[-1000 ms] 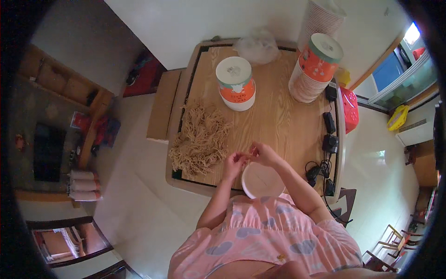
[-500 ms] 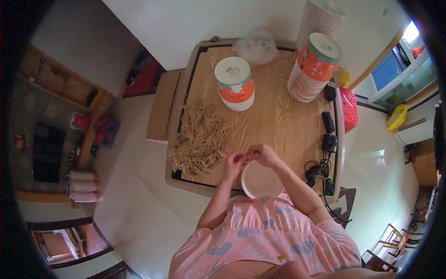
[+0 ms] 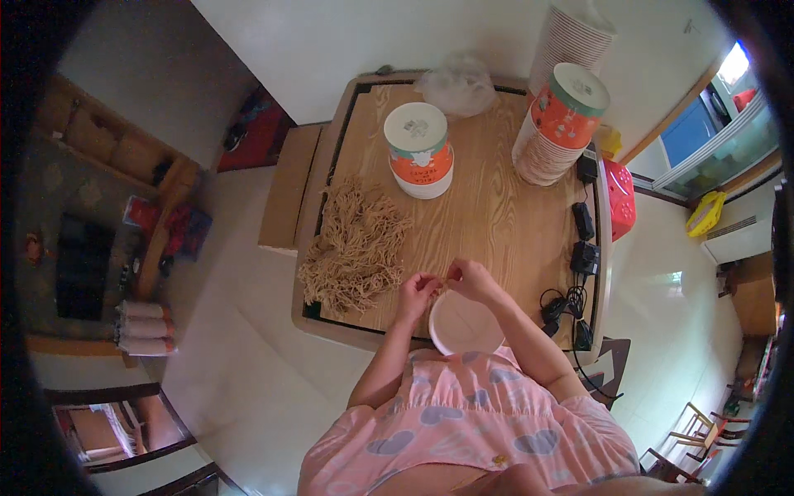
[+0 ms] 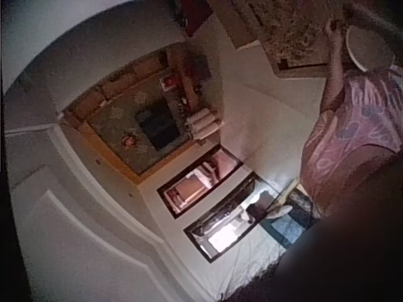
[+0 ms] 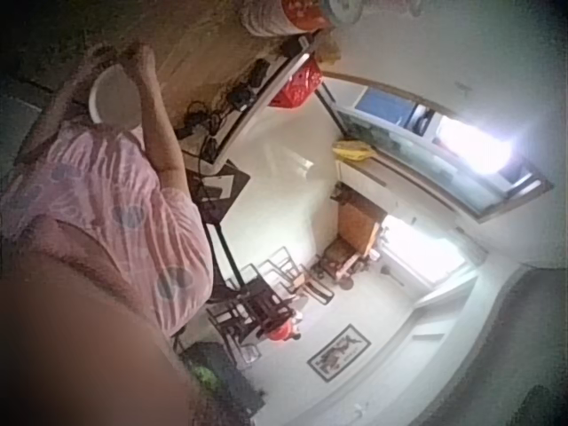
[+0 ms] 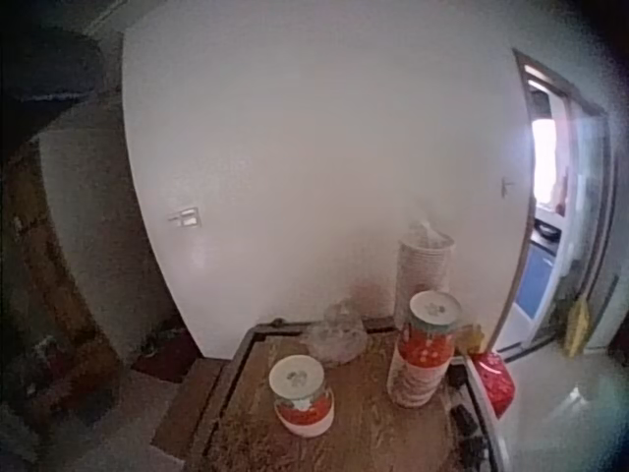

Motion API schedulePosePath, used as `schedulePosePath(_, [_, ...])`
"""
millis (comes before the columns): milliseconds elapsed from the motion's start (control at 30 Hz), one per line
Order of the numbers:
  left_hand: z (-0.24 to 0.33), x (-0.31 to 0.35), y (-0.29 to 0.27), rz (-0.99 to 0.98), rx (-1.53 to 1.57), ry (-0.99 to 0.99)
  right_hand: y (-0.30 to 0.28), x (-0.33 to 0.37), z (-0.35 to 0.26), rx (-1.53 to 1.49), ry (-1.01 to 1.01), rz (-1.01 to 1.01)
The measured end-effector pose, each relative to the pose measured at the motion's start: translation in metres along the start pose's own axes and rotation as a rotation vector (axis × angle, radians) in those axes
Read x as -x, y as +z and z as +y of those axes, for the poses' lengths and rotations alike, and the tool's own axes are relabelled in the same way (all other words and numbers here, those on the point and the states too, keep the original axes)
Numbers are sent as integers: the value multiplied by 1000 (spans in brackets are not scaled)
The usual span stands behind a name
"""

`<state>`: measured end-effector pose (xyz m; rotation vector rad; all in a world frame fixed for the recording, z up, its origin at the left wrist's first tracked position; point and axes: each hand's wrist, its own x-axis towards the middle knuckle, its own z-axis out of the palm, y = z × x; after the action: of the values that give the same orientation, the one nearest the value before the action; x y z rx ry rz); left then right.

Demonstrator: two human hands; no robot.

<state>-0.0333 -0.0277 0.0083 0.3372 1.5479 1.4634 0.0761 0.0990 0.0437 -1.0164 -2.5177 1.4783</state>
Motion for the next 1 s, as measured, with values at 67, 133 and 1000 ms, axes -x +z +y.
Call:
schedulePosePath(67, [-2,0,0,10,-9,56,2,0,2,-1,10,-1])
schedulePosePath(133, [-1,-1,0,14,-25,45,3,0,2,-2,21,-3])
schedulePosePath(1000, [5,5,-3,-43,105,-38,5,-2,0,-7,-90,6])
